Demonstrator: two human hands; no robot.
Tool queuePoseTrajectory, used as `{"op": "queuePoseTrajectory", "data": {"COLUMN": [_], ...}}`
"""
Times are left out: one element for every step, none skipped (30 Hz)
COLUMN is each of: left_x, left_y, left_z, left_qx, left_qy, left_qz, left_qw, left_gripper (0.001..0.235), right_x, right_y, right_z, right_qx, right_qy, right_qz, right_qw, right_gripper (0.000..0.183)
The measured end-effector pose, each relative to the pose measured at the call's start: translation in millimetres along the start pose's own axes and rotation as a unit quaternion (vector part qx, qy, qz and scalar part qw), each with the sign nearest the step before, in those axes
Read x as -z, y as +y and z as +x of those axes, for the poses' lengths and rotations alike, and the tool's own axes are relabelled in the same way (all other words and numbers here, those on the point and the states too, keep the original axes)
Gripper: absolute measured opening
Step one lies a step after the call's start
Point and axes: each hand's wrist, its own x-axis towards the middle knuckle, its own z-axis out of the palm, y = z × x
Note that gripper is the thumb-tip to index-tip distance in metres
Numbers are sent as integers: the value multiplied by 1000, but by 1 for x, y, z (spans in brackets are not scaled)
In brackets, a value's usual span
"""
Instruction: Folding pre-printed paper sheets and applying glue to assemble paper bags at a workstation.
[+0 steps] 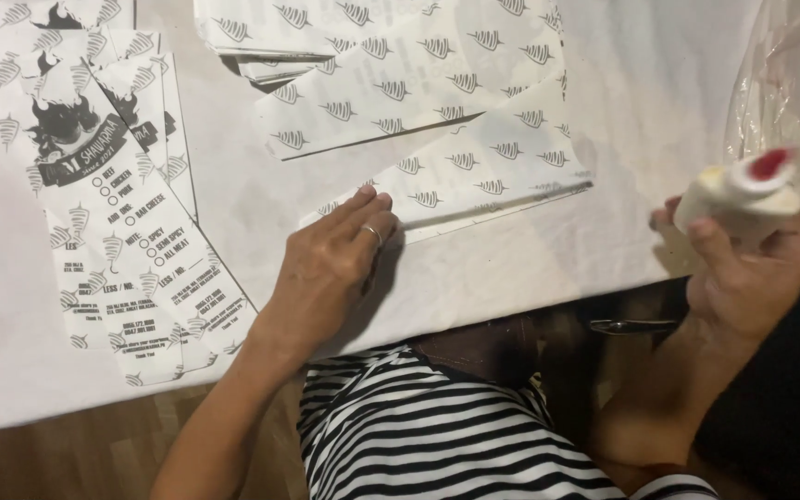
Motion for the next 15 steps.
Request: {"op": "queuePoseTrajectory", "data": {"left_x": [2,4,3,2,1,2,4,6,6,7,7,6,5,4,5], "left_y": [-2,-4,-10,-16,-22,-22,-23,-23,-22,-21,-21,-22,-22,-22,-22], "left_z": [2,5,4,3,2,4,4,5,5,5,6,6,5,4,5], "left_qx": [20,40,39,67,95,94,110,127,126,127,128,127,133,138,137], "left_qy": [15,30,30,0,-30,-30,-37,-44,-45,-41,-37,-37,-41,-45,-45], "left_qz": [-26,-52,-53,-51,-48,-49,-59,-70,-70,-73,-76,-77,-72,-66,-67], "left_qw": [999,997,997,996,994,994,991,989,989,988,988,988,988,987,987], "left_gripper": [11,14,14,11,11,11,12,13,13,13,13,13,13,13,13], "right_x": [6,12,9,7,4,2,-1,-3,-6,-10,-13,-15,-17,-19,-27], "right_y": [-2,-5,-10,-14,-19,-17,-14,-12,-10,-8,-6,-4,-2,0,-9], "right_z": [-1,-2,-2,-3,-3,-3,-2,-2,-2,-2,-1,0,1,2,4], "right_qx": [25,49,49,47,45,45,45,45,45,10,-24,-23,-44,-65,-65], "right_qy": [-7,-15,-14,-16,-18,-17,-19,-21,-20,-2,16,17,36,54,55], "right_qz": [-46,-92,-93,-92,-91,-92,-81,-70,-71,-43,-15,-15,39,93,92], "right_qw": [999,994,994,994,995,995,996,996,996,999,999,999,998,992,992], "right_gripper": [42,50,50,53,56,56,54,52,52,55,58,58,55,52,52]}}
